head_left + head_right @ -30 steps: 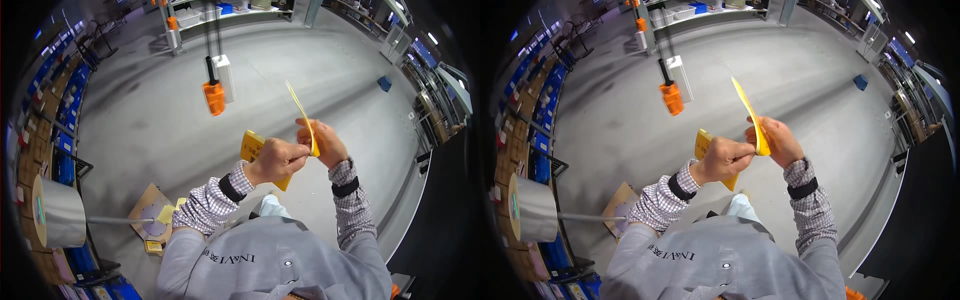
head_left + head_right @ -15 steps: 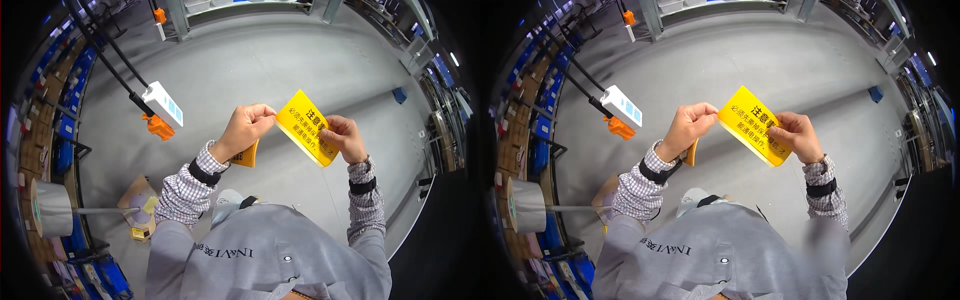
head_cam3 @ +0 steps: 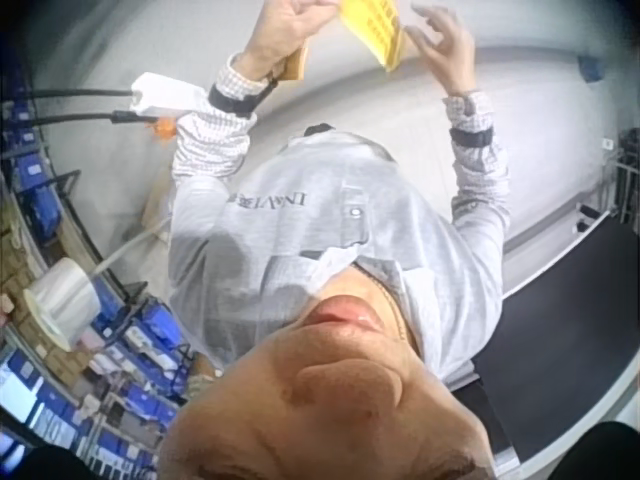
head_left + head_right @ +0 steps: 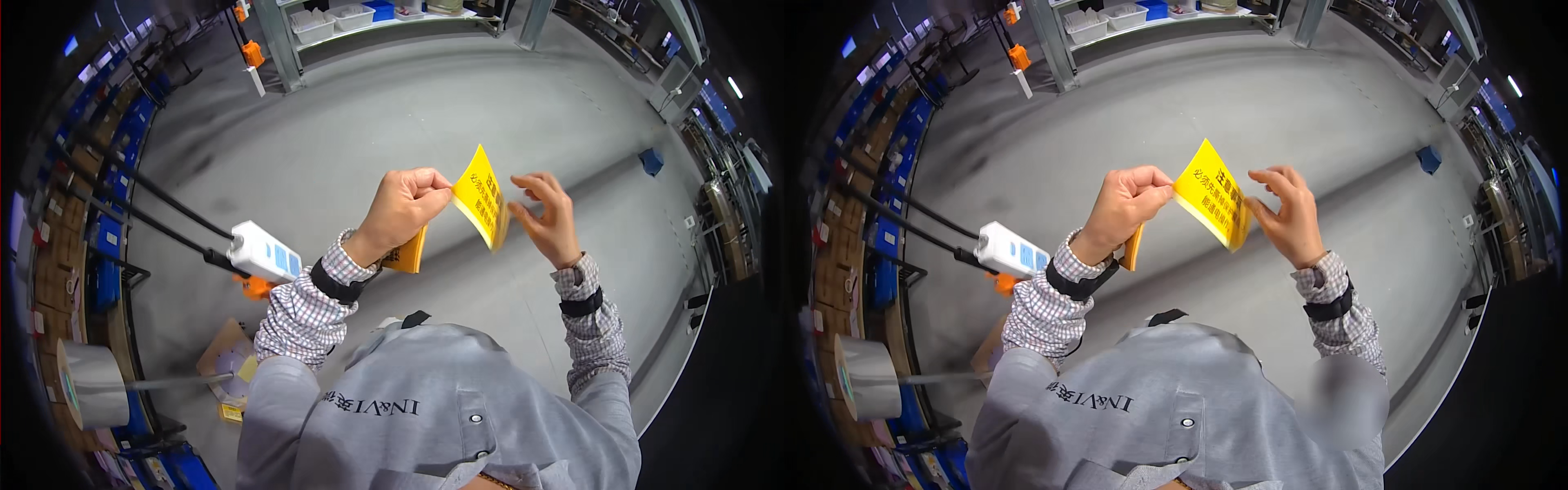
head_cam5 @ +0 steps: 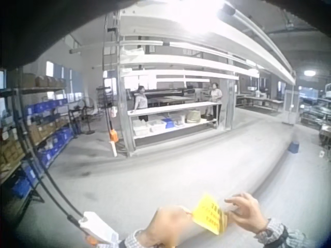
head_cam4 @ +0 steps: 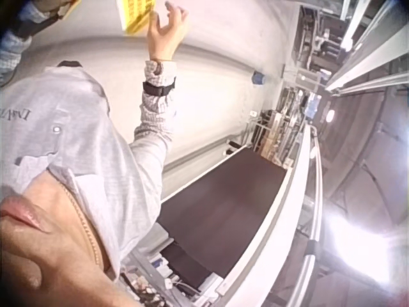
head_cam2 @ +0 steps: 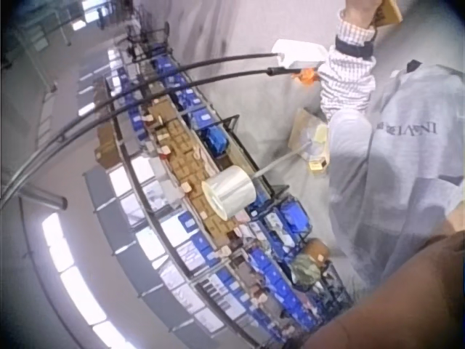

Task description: The person repeatedly peels yellow adhesive labels from a stack and applies them to the underside of a white overhead fixture. They handle the labels one at a time, smoothing them onto the surface, and continue this process throughout the clip.

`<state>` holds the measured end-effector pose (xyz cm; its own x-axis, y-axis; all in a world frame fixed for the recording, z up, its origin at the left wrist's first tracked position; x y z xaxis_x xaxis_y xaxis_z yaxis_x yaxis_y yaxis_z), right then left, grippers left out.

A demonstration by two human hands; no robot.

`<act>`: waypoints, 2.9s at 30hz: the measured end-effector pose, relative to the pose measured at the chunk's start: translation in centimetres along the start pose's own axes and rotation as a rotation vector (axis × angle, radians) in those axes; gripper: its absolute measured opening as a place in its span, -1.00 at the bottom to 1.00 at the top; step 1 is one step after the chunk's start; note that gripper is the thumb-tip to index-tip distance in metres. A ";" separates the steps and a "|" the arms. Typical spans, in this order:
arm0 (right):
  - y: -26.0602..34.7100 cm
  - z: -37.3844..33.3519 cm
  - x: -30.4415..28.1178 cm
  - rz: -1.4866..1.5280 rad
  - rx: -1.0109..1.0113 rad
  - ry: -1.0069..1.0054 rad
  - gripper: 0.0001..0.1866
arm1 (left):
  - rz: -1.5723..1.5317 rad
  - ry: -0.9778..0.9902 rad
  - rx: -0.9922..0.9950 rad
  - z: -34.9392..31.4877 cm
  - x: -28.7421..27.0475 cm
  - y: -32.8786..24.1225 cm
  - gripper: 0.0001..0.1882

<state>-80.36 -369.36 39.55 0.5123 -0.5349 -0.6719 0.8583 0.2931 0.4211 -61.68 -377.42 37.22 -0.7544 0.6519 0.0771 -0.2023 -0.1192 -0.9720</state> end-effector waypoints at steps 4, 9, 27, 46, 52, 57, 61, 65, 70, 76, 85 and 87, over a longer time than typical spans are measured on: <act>3.6 3.3 1.8 0.257 -0.077 0.074 -0.88 | 0.047 -0.017 0.011 2.1 -1.5 0.1 -0.88; 4.0 5.6 4.6 0.330 -0.050 0.083 -0.90 | 0.142 0.017 0.020 3.7 -2.2 -0.4 -0.87; -5.4 10.6 4.4 0.492 -0.039 0.254 -0.91 | 0.341 0.003 0.073 12.1 1.2 0.5 -0.86; -19.2 15.7 1.2 0.815 0.085 0.516 -0.81 | 0.562 -0.213 0.186 23.3 8.6 2.5 -0.84; -20.0 14.9 0.5 0.898 0.102 0.540 -0.80 | 0.559 -0.194 0.174 22.9 10.2 1.9 -0.85; -20.4 13.7 0.0 0.952 0.182 0.421 -0.84 | 0.474 -0.223 0.180 22.1 10.9 2.2 -0.86; -20.9 13.3 0.8 0.990 0.179 0.363 -0.82 | 0.283 -0.184 0.111 21.3 9.9 3.4 -0.87; -21.7 13.3 2.7 1.078 0.226 0.421 -0.64 | -0.062 -0.077 -0.041 20.4 8.5 3.5 -0.85; -21.4 11.8 5.1 1.481 0.495 0.643 -0.71 | -0.233 -0.186 -0.053 20.2 5.3 5.9 -0.80; -23.4 12.9 3.9 1.461 0.679 -0.117 -0.89 | -0.236 -0.102 -0.176 17.2 8.8 8.9 -0.65; -22.2 12.5 3.8 1.367 0.531 -0.332 -0.88 | -0.242 -0.282 -0.071 17.3 10.0 9.4 -0.82; -22.1 12.5 3.5 1.361 0.517 -0.373 -0.88 | -0.246 -0.279 -0.100 17.3 10.2 8.7 -0.83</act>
<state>-97.95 -387.58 35.47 0.7831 -0.2803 0.5551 -0.3997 0.4570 0.7946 -81.94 -384.79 33.36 -0.8346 0.4212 0.3551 -0.3473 0.0980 -0.9326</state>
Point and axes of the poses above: each hand's wrist, its own z-axis towards the middle knuckle, its own x-axis out of the palm, y = z × x, the point moved 6 cm from there along z, towards the middle knuckle, and after that the axes turned 4 degrees about -z, right-handed, at the moved point
